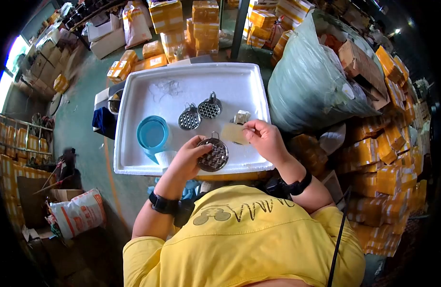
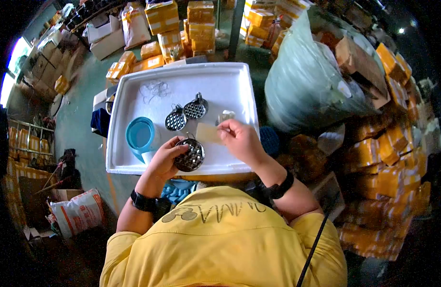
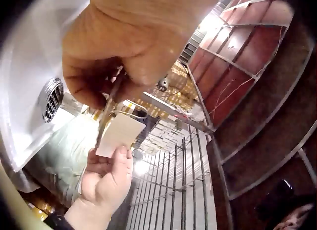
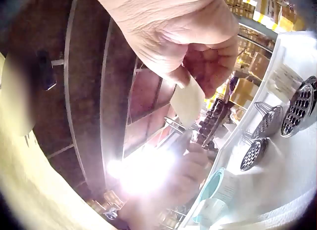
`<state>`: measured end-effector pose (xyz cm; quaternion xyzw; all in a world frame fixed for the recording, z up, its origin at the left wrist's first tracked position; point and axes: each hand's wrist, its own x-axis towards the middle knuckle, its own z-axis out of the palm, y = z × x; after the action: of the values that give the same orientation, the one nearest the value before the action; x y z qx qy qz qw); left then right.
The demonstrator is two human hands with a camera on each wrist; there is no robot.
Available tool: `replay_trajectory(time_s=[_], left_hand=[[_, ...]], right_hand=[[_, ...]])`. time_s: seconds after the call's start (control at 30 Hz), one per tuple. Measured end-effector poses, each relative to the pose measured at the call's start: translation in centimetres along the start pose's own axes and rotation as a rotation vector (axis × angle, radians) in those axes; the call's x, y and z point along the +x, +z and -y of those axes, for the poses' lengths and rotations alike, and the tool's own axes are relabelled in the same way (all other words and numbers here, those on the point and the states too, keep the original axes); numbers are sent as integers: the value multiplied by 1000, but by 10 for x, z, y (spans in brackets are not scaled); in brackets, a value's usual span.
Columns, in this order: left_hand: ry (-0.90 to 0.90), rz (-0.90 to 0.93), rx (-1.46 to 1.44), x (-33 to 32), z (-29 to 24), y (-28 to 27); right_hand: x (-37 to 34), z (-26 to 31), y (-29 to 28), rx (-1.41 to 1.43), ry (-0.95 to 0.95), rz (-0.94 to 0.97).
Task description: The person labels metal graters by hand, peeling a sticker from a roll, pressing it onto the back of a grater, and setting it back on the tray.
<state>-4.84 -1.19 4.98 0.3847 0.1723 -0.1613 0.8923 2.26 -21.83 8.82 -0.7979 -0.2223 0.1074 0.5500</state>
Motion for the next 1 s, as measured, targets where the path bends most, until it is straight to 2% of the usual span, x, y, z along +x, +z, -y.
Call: replay_trajectory(time_s=[0.07, 0.3, 0.4, 0.7, 0.8, 0.9, 1.0], left_hand=[[-37, 16, 36, -1, -2, 1], [-72, 80, 47, -4, -2, 16], [-63, 81, 10, -5, -2, 21], [-60, 89, -15, -1, 1, 14], [-50, 55, -1, -3, 0, 15], [-34, 39, -5, -1, 3, 12], [-40, 36, -24, 0, 6, 7]], right_hand=[[2, -1, -2, 37, -50, -52], [2, -2, 8, 115, -58, 103], [0, 0, 9, 120, -8, 112], [-2, 6, 12, 84, -59, 91], [-3, 12, 9, 179, 46, 195], [-2, 11, 7, 276, -174, 291], [7, 9, -7, 629, -264, 362]])
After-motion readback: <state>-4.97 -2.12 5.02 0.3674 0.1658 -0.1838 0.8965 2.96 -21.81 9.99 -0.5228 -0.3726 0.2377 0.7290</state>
